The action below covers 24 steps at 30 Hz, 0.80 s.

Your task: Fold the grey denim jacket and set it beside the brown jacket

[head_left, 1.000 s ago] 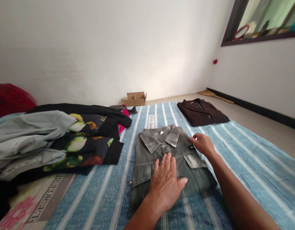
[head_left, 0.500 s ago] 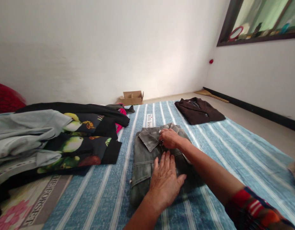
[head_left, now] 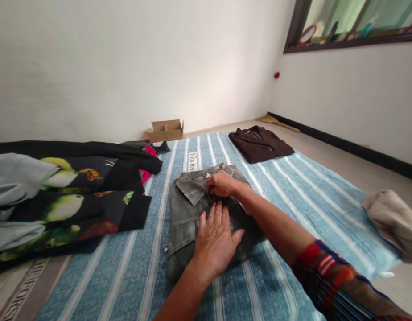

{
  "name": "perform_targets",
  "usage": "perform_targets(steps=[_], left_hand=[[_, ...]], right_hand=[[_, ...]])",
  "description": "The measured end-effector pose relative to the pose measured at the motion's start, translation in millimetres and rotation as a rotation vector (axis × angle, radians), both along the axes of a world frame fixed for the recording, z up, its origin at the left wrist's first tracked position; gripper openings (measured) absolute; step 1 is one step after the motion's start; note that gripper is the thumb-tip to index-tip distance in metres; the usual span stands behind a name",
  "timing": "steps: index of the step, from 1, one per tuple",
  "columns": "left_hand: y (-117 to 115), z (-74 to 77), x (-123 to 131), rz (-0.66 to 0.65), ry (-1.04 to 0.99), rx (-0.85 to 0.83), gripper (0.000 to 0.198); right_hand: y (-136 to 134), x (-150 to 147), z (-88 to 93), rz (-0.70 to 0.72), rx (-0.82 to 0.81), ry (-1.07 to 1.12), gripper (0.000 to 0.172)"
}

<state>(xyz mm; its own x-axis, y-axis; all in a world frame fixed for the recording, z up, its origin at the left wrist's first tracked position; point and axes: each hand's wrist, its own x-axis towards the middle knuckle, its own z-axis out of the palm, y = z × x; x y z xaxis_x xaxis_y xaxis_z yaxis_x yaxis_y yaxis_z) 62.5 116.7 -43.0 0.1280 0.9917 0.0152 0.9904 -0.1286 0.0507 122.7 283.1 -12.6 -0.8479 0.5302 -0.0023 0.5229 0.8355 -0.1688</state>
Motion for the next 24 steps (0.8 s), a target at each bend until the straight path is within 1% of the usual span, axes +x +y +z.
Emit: perform_targets(steps=[5, 10, 15, 20, 24], left_hand=[[4.9, 1.4, -0.3, -0.02, 0.064, 0.022, 0.064], [6.4, 1.6, -2.8, -0.056, 0.094, 0.036, 0.062], [7.3, 3.9, -2.6, -0.06, 0.095, 0.039, 0.063], [8.0, 6.4, -1.7, -0.083, 0.087, 0.054, 0.06], [8.3, 7.7, -1.1, -0.082, 0.103, 0.034, 0.058]], right_hand=[[-3.2, -7.5, -0.4, -0.055, 0.02, -0.007, 0.019], [-8.2, -10.8, -5.8, -0.084, 0.066, 0.029, 0.016], [-10.8, -8.4, -9.0, -0.044, 0.091, 0.051, 0.015], [-16.0, -4.4, -12.4, 0.007, 0.129, 0.065, 0.017], [-18.9, -3.8, -15.1, 0.031, 0.162, 0.079, 0.019]])
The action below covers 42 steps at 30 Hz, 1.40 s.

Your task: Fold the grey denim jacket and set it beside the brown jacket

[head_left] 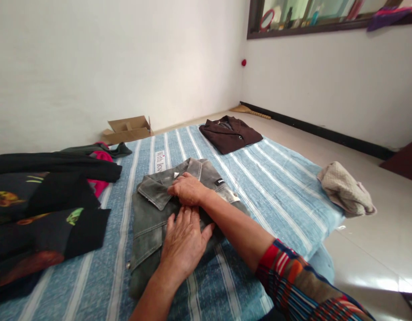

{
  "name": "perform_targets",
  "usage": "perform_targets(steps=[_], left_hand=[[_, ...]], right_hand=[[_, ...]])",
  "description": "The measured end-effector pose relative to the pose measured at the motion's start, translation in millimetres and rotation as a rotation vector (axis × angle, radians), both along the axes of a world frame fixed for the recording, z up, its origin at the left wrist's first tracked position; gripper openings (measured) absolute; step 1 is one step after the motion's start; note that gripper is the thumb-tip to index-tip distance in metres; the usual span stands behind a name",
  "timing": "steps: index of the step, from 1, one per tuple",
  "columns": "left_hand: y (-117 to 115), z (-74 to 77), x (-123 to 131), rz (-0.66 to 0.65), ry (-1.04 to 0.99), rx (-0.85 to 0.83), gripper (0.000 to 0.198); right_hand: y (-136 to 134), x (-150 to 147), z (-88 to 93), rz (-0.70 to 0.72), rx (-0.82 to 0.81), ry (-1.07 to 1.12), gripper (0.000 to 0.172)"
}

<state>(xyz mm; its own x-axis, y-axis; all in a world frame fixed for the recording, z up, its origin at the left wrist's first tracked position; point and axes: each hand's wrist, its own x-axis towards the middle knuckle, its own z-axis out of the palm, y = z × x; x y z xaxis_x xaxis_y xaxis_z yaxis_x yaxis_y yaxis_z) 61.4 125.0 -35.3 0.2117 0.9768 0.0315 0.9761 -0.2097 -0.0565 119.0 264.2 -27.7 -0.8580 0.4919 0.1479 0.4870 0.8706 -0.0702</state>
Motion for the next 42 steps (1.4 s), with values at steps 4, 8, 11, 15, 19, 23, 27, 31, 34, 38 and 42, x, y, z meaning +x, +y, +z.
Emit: perform_targets(steps=[4, 8, 11, 15, 19, 23, 27, 31, 34, 38, 42], left_hand=[[0.6, 0.3, -0.1, -0.011, 0.007, 0.0, 0.057], [1.9, 0.1, -1.2, -0.028, 0.001, 0.031, 0.052], [2.9, -0.2, -2.3, -0.04, -0.011, 0.031, 0.049], [3.5, 1.6, -2.1, -0.024, -0.013, 0.002, 0.045], [3.2, 4.0, -0.2, -0.022, -0.014, -0.005, 0.044], [3.8, 3.8, 0.2, -0.02, 0.003, -0.007, 0.044], [4.3, 3.8, -1.0, -0.017, 0.017, -0.014, 0.044], [3.8, 4.4, -1.8, -0.025, 0.022, -0.015, 0.043], [3.6, 3.7, -2.2, -0.017, 0.029, -0.025, 0.043], [4.3, 1.9, -2.8, -0.015, 0.032, -0.028, 0.044], [4.6, 1.5, -3.0, -0.021, 0.028, -0.015, 0.045]], right_hand=[[1.1, -0.3, -2.2, 0.012, 0.014, 0.003, 0.019], [2.5, -2.6, -1.7, 0.005, 0.017, -0.013, 0.015], [1.3, -8.4, 1.4, -0.004, 0.018, -0.038, 0.018], [-1.8, -17.2, 5.9, -0.046, -0.017, -0.054, 0.024], [-3.9, -19.4, 6.4, -0.032, -0.013, -0.049, 0.024], [-5.3, -18.6, 4.7, -0.032, 0.022, -0.058, 0.025], [-8.7, -17.9, 4.8, -0.085, 0.032, -0.042, 0.028], [-10.9, -17.7, 4.5, -0.106, 0.035, -0.032, 0.028], [-10.5, -18.3, 3.0, -0.119, 0.042, -0.016, 0.025], [-10.3, -18.6, 2.8, -0.126, 0.042, 0.001, 0.023], [-11.0, -18.7, 4.9, -0.125, 0.034, -0.029, 0.024]])
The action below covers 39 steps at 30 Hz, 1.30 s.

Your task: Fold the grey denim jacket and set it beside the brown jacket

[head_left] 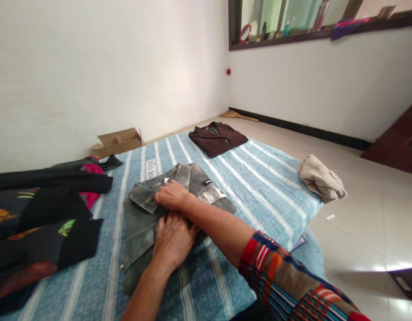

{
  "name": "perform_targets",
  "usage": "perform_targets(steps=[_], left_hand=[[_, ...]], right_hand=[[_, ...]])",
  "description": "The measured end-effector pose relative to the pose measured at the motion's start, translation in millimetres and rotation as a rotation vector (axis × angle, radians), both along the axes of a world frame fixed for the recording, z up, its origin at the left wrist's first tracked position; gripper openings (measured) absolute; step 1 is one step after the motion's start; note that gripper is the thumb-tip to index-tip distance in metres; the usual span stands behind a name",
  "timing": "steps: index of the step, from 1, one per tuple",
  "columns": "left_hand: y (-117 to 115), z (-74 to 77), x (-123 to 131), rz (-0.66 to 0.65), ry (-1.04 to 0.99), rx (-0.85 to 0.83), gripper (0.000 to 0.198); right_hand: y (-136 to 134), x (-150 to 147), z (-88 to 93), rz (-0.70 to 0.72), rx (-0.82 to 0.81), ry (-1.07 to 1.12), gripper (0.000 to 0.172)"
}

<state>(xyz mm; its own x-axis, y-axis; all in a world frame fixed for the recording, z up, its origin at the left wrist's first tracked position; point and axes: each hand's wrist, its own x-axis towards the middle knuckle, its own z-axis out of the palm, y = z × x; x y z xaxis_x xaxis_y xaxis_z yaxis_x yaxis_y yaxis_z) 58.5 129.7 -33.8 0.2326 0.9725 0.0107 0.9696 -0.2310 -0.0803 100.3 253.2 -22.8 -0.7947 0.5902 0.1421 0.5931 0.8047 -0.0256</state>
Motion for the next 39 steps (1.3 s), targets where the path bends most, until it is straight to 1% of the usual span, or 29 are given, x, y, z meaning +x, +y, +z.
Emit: perform_targets(steps=[8, 11, 16, 20, 28, 34, 39], left_hand=[[-3.3, 5.6, 2.4, 0.016, -0.002, -0.029, 0.045], [-3.1, 5.5, 3.7, 0.025, -0.018, -0.029, 0.047], [-3.4, 0.6, 3.1, 0.046, -0.069, -0.019, 0.049], [-7.9, -2.2, 2.4, 0.064, -0.123, 0.01, 0.056], [-15.9, -4.7, 4.2, 0.125, -0.151, -0.075, 0.069], [-18.9, -8.3, 3.1, 0.119, -0.218, -0.101, 0.075], [-21.5, -15.2, 1.9, 0.117, -0.258, -0.092, 0.077]], right_hand=[[-2.6, 0.3, 4.0, 0.008, -0.014, -0.028, 0.027], [-3.9, 2.3, 6.9, 0.009, -0.025, -0.039, 0.027], [-2.1, 5.2, 11.6, 0.016, -0.037, -0.058, 0.027], [1.0, 5.7, 13.9, 0.035, -0.044, -0.084, 0.025], [4.3, 2.7, 13.4, 0.13, -0.066, -0.182, 0.024], [5.1, -1.6, 12.9, 0.209, -0.095, -0.216, 0.024], [7.6, 0.0, 10.8, 0.217, -0.126, -0.195, 0.022]])
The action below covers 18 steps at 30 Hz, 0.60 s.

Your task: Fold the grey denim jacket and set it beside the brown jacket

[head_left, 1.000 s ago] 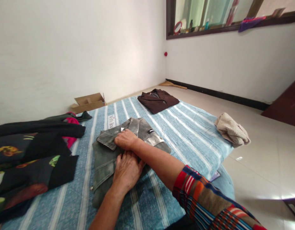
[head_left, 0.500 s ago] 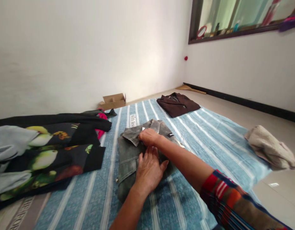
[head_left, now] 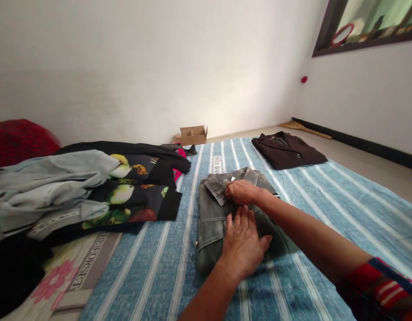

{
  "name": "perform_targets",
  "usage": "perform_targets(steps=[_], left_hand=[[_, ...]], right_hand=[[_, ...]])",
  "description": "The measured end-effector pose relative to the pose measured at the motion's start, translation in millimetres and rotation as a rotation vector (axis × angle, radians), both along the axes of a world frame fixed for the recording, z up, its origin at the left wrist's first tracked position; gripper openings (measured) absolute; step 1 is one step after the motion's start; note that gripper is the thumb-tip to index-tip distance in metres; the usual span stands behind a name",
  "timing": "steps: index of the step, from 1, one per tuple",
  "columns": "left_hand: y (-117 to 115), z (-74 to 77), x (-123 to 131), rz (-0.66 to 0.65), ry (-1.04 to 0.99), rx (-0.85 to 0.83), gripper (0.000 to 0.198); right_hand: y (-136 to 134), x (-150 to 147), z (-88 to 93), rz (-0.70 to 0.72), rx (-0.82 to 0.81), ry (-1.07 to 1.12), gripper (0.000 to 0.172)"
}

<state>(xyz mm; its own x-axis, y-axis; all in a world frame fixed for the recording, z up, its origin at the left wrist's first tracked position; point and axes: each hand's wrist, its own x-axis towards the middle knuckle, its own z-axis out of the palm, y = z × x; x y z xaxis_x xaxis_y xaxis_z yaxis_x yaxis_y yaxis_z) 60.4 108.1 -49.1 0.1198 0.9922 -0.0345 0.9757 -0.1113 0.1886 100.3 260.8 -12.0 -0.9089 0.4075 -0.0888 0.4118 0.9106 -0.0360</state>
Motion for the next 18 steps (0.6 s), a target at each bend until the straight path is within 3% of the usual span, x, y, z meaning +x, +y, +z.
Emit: perform_targets(steps=[12, 18], left_hand=[[-1.5, 0.1, 0.2, 0.003, -0.054, -0.016, 0.08], [-1.4, -6.8, -0.1, 0.017, -0.055, 0.026, 0.082]], right_hand=[[3.7, 3.3, -11.4, -0.125, -0.08, 0.119, 0.034], [1.4, 0.4, -8.6, -0.122, -0.069, 0.103, 0.035]])
